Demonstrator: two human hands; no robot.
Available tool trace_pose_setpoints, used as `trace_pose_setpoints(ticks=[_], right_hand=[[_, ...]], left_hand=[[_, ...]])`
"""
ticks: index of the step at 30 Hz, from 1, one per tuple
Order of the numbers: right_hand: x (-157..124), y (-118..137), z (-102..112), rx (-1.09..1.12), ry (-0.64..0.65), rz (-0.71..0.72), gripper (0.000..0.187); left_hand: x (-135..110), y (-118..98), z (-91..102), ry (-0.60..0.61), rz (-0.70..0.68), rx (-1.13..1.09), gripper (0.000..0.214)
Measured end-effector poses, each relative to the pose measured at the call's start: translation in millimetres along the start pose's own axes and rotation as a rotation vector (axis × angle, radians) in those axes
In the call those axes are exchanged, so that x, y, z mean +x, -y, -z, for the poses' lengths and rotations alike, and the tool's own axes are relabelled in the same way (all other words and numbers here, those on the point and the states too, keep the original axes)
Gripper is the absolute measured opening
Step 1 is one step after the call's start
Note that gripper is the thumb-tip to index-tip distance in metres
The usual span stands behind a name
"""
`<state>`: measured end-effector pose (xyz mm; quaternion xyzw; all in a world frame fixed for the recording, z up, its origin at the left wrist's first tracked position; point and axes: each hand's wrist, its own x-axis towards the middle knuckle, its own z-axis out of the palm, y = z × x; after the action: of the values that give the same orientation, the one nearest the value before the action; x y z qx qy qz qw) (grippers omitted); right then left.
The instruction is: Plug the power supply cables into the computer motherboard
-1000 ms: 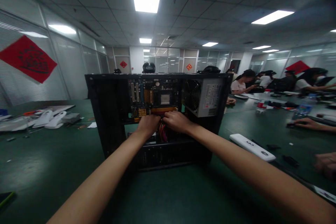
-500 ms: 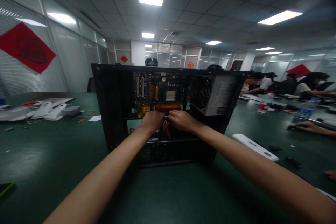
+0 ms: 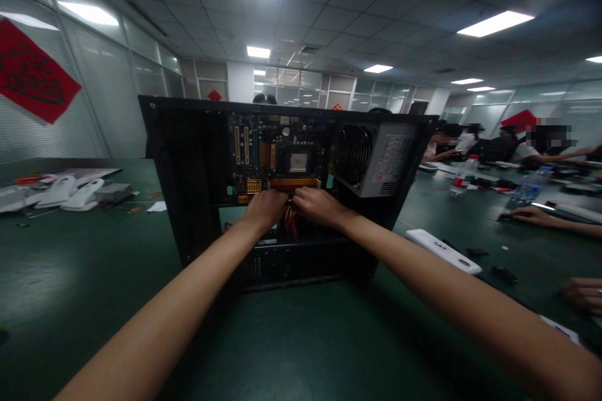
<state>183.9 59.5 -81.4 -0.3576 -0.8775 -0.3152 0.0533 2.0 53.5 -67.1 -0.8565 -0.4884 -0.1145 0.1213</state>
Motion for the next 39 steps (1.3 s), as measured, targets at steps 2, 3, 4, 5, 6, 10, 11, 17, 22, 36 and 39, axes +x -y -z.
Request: trace_pose_setpoints(ticks=[2, 3, 4, 5, 6, 10, 11, 17, 22, 36, 39], right_hand=[[0.8, 0.4, 0.2, 0.007, 0.017, -0.008, 0.018], [1.2, 0.4, -0.2, 0.013, 0.020, -0.012, 0.018], [1.7, 0.3, -0.8, 0.022, 0.020, -0.015, 0.018], [2.1, 0.1, -1.6, 0.029, 0.019, -0.019, 0.018], [2.5, 0.0, -2.4, 0.035, 0.020, -0.023, 0.018], [3.9, 0.2, -3.3, 0.024, 0.045, -0.033, 0.019], [4.1, 0.6, -2.7, 0.020, 0.053, -0.033, 0.020], [5.2, 1.3, 2.7, 0.081, 0.060, -0.068, 0.023], [-1.5, -1.7, 3.6, 0.256, 0.018, -0.188, 0.018], [-12.6, -2.1, 11.7, 0.494, 0.017, -0.350, 0.027], [-12.2, -2.3, 9.0, 0.514, 0.026, -0.391, 0.027]], left_hand=[[-0.6, -0.4, 0.5, 0.000, 0.009, -0.009, 0.031], [-1.2, -0.4, 0.6, 0.002, 0.012, -0.014, 0.031], [-1.9, -0.2, 0.7, 0.004, 0.014, -0.019, 0.031], [-2.7, 0.0, 0.6, 0.005, 0.016, -0.026, 0.031], [-3.6, 0.4, 0.4, 0.006, 0.017, -0.034, 0.031], [-4.3, 2.3, -1.8, 0.000, 0.025, -0.070, 0.034], [-3.7, 2.7, -2.4, -0.003, 0.030, -0.077, 0.035], [-0.1, 4.8, -3.2, -0.020, 0.043, -0.083, 0.034], [-0.8, 6.9, -5.3, -0.022, 0.033, -0.076, 0.032], [-2.0, 3.0, 1.2, 0.008, 0.043, -0.078, 0.031], [-1.7, 3.6, 0.3, 0.003, 0.025, -0.073, 0.030]])
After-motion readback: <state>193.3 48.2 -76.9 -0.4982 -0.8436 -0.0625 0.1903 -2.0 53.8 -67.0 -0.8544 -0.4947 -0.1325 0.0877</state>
